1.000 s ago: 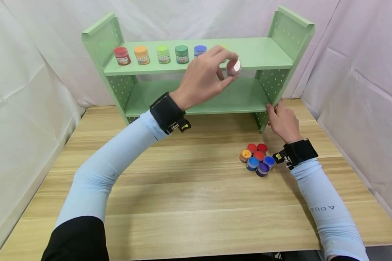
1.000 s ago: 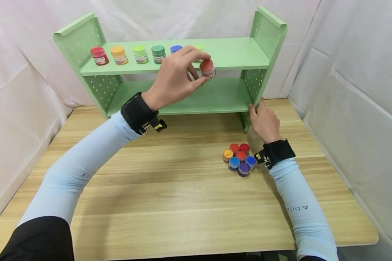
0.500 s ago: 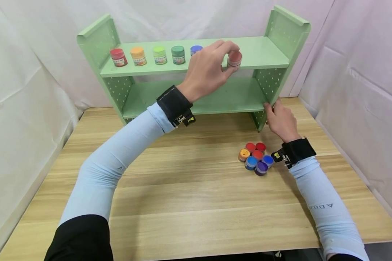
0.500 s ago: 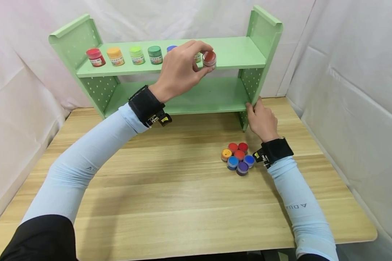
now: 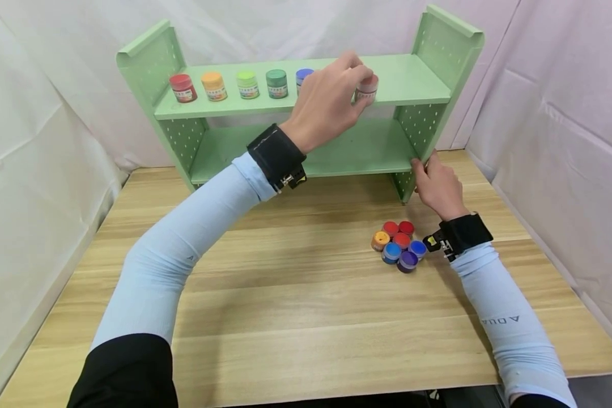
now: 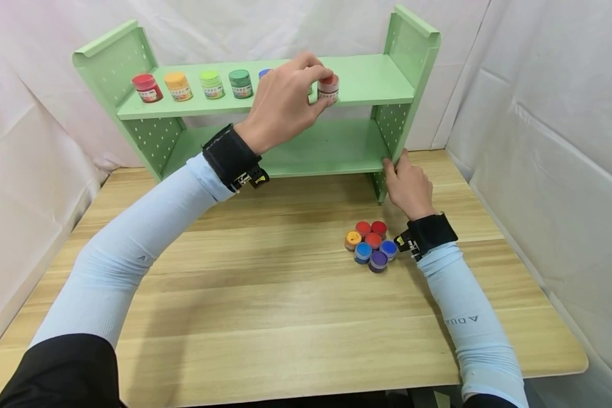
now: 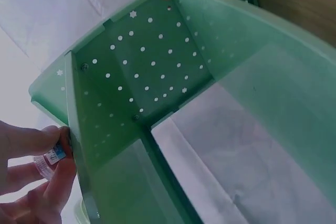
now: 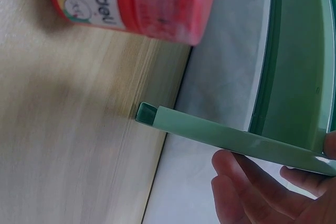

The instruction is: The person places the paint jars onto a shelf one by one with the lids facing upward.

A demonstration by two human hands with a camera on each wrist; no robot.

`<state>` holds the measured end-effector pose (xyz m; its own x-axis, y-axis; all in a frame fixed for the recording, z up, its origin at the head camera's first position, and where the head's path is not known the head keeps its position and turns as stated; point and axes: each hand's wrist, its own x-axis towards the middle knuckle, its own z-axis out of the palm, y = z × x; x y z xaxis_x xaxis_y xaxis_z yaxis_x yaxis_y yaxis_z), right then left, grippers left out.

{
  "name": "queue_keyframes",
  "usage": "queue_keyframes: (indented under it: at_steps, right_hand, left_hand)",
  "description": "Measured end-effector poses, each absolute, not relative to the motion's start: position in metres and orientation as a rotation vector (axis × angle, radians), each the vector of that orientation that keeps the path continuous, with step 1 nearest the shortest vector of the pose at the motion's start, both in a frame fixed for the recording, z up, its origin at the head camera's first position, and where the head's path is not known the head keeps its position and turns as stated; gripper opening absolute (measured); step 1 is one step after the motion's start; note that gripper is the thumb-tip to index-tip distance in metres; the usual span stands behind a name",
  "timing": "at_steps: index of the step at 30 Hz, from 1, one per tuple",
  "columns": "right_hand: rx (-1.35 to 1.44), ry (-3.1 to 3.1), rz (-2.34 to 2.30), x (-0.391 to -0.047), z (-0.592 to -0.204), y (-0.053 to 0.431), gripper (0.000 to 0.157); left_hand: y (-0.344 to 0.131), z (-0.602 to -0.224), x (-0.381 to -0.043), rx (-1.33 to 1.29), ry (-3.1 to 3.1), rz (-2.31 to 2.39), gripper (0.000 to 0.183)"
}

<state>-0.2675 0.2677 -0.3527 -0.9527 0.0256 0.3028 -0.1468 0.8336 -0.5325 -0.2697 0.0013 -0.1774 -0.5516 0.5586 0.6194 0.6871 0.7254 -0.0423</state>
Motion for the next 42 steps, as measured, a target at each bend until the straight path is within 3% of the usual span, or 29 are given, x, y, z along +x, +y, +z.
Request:
queue_keyframes:
  at_steps: [20, 42]
  right_hand:
    - [0.078, -2.718, 0.810, -0.268, -0.349, 0.268, 0.063]
    - [0.073, -2.709, 0.799, -0.266, -0.350, 0.267, 0.063]
  left_hand:
    - [0.020, -0.163, -0.279, -0.806, -2.410, -0.019, 0.024]
    - [0.025, -0.173, -0.287, -0.813, -2.305, 0.100, 0.027]
